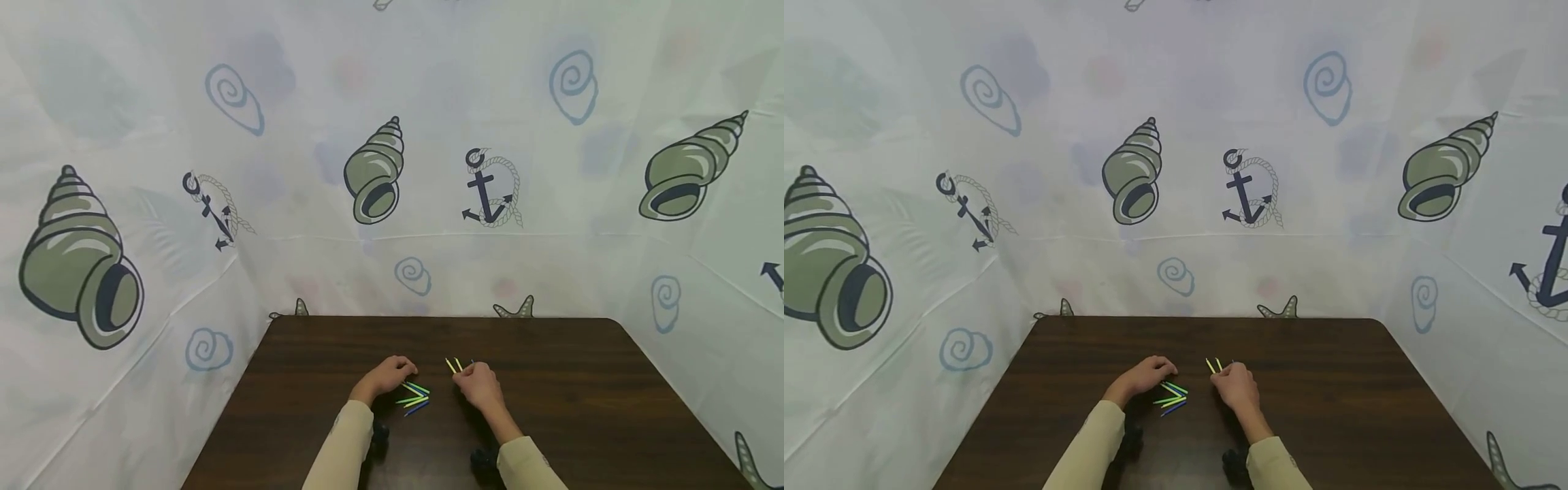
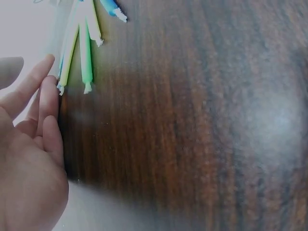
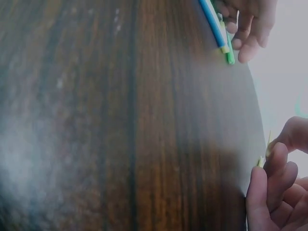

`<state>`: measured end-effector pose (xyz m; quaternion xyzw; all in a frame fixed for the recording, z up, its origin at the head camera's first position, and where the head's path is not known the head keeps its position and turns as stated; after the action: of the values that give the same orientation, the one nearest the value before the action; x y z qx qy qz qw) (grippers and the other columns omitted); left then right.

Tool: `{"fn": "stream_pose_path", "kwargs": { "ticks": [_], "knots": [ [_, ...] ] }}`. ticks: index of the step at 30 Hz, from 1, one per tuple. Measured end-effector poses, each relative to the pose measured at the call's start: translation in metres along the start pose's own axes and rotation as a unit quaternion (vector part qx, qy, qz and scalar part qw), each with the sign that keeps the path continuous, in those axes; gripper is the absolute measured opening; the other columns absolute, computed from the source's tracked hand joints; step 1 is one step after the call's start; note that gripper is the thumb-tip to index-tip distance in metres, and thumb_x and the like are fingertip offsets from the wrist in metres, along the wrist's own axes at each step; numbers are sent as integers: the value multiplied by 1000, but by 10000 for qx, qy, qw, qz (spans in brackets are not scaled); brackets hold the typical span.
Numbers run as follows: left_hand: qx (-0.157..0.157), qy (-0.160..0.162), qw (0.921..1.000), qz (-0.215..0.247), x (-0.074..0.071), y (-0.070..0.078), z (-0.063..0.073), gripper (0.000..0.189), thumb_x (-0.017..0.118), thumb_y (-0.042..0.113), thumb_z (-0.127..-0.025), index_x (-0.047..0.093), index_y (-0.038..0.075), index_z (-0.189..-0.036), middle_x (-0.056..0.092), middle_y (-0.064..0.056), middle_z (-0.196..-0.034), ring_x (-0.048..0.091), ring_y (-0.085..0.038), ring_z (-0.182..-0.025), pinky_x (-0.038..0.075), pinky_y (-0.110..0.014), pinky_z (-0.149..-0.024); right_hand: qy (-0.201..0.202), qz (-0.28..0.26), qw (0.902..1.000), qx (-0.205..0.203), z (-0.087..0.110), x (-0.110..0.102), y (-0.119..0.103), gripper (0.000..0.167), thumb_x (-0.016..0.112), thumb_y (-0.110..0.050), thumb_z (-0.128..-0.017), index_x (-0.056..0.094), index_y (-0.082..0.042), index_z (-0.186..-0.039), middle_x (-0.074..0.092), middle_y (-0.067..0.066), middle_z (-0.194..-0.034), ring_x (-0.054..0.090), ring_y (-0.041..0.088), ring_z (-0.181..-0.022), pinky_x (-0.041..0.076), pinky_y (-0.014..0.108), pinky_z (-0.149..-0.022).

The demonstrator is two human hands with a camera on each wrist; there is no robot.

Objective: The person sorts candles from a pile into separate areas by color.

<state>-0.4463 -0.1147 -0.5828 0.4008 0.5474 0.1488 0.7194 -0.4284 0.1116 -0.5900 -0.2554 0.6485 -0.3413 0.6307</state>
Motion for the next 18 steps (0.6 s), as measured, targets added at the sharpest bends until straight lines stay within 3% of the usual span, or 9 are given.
{"fn": "stream_pose_path", "kwargs": {
  "ticks": [6, 10, 18],
  "knots": [
    [-174, 51, 9990, 402, 0, 2, 2, 38, 44, 31, -117, 58, 4, -140, 62, -18, -136, 61, -32, -116, 50, -57, -103, 144, 126, 9998, -6, -3, -11, 1, 24, 71, -24, -93, 76, -9, -75, 63, -1, -62, 58, 18, -58, 43, 33, -57],
    [-231, 40, 9971, 730, 1, 0, 1, 37, 43, 29, -118, 52, 3, -142, 62, -18, -134, 62, -33, -119, 49, -58, -104, 149, 309, 9994, 40, -3, -12, 3, 29, 71, -26, -94, 70, -11, -69, 61, 0, -63, 56, 20, -60, 42, 35, -58],
    [-302, 114, 9965, 776, 0, -2, 3, 34, 42, 30, -118, 55, 5, -137, 63, -16, -133, 62, -32, -121, 49, -56, -105, 59, 623, 9980, 25, -4, -8, 3, 20, 75, -27, -91, 74, -9, -81, 71, 7, -84, 64, 26, -75, 52, 44, -69]
  ]
}}
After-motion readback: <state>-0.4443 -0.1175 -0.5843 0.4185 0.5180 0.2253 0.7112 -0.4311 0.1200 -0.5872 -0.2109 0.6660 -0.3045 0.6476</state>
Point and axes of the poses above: each hand's wrist, its own z-axis away from the middle knuckle, its own x-axis out of the palm, y = z × x, the point moved 10 cm from there along -z, towards the middle knuckle
